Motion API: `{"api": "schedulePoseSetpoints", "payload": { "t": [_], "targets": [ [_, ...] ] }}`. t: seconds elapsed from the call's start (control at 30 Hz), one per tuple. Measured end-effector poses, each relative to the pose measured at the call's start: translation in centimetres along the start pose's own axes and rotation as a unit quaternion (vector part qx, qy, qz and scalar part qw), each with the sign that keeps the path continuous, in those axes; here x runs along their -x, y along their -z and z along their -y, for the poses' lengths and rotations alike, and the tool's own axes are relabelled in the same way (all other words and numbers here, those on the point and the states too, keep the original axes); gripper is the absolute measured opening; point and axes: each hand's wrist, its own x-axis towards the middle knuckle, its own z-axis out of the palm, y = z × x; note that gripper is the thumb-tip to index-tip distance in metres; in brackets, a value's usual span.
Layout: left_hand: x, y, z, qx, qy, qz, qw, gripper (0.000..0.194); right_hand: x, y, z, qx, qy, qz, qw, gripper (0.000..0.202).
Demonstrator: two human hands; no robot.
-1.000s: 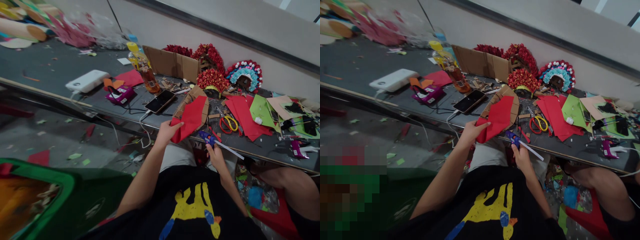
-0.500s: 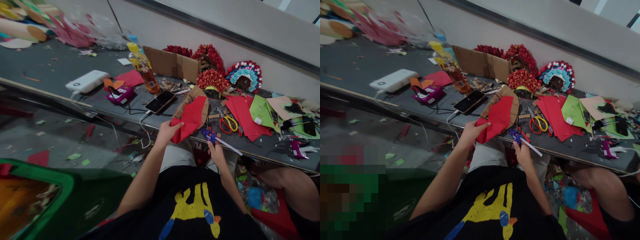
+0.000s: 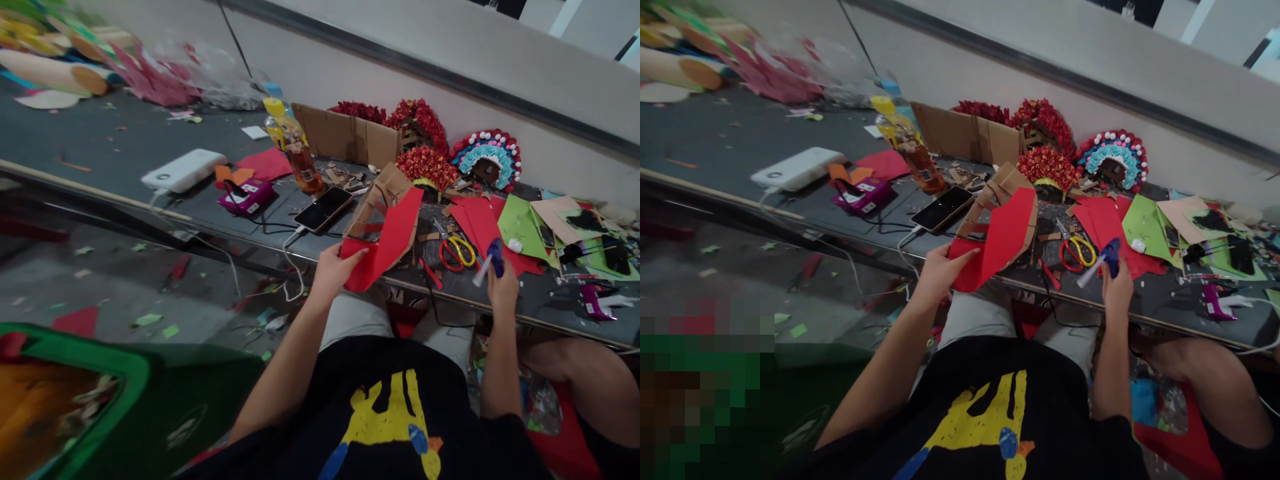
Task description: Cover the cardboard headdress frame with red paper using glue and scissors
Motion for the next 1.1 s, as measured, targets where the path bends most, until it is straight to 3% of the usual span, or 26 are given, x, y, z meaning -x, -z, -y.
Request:
{"api": "schedulePoseSetpoints", "payload": {
  "t": [0.13,0.27,0.37,0.47,0.5,0.57,0.63,0.7,0.77,0.87,0.97,1.1],
  "targets": [
    [1.1,0.6,-1.2,-0.103,-0.111,-0.042,0.988,0.038,-4.3,-0.1,-3.5,0.123,-0.017,-0.009,0.992,0.056],
    [2.3,0.6,-2.8,-0.13,-0.167,-0.086,0.974,0.032,-5.5,-0.6,-4.7,0.135,-0.039,-0.017,0.99,0.053],
    [2.7,0.4,-3.5,-0.122,-0.176,-0.106,0.971,0.03,-3.7,0.2,-3.3,0.101,-0.008,-0.113,0.988,0.047],
    [3.0,0.1,-3.7,-0.094,-0.168,-0.111,0.975,0.03,0.8,1.2,0.5,0.001,0.093,-0.26,0.961,0.036],
    [3.1,-0.1,-3.7,-0.084,-0.164,-0.112,0.977,0.03,2.7,1.3,2.1,-0.036,0.135,-0.281,0.95,0.032],
    [3.5,-0.5,-3.8,-0.064,-0.157,-0.114,0.979,0.031,6.5,1.1,5.7,-0.091,0.248,-0.237,0.935,0.031],
    [4.1,-1.0,-4.0,-0.054,-0.157,-0.115,0.979,0.03,9.5,0.2,9.0,-0.108,0.352,-0.107,0.924,0.043],
    [4.9,-1.4,-4.2,-0.045,-0.159,-0.11,0.98,0.029,11.0,-1.2,11.3,-0.088,0.421,-0.029,0.902,0.053],
    [5.6,-1.6,-4.4,-0.021,-0.152,-0.098,0.983,0.03,11.2,-2.5,12.5,-0.047,0.456,0.013,0.889,0.056],
    [6.1,-1.6,-4.4,0.042,-0.116,-0.078,0.989,0.034,10.1,-3.6,12.6,0.007,0.491,0.032,0.87,0.054],
    [6.1,-1.6,-4.2,0.098,-0.068,-0.059,0.991,0.037,8.7,-3.5,11.8,0.027,0.521,0.014,0.853,0.052],
    [5.8,-1.8,-4.3,0.164,-0.022,-0.051,0.985,0.039,6.9,-2.9,9.9,0.043,0.486,-0.033,0.872,0.054]
  ]
}}
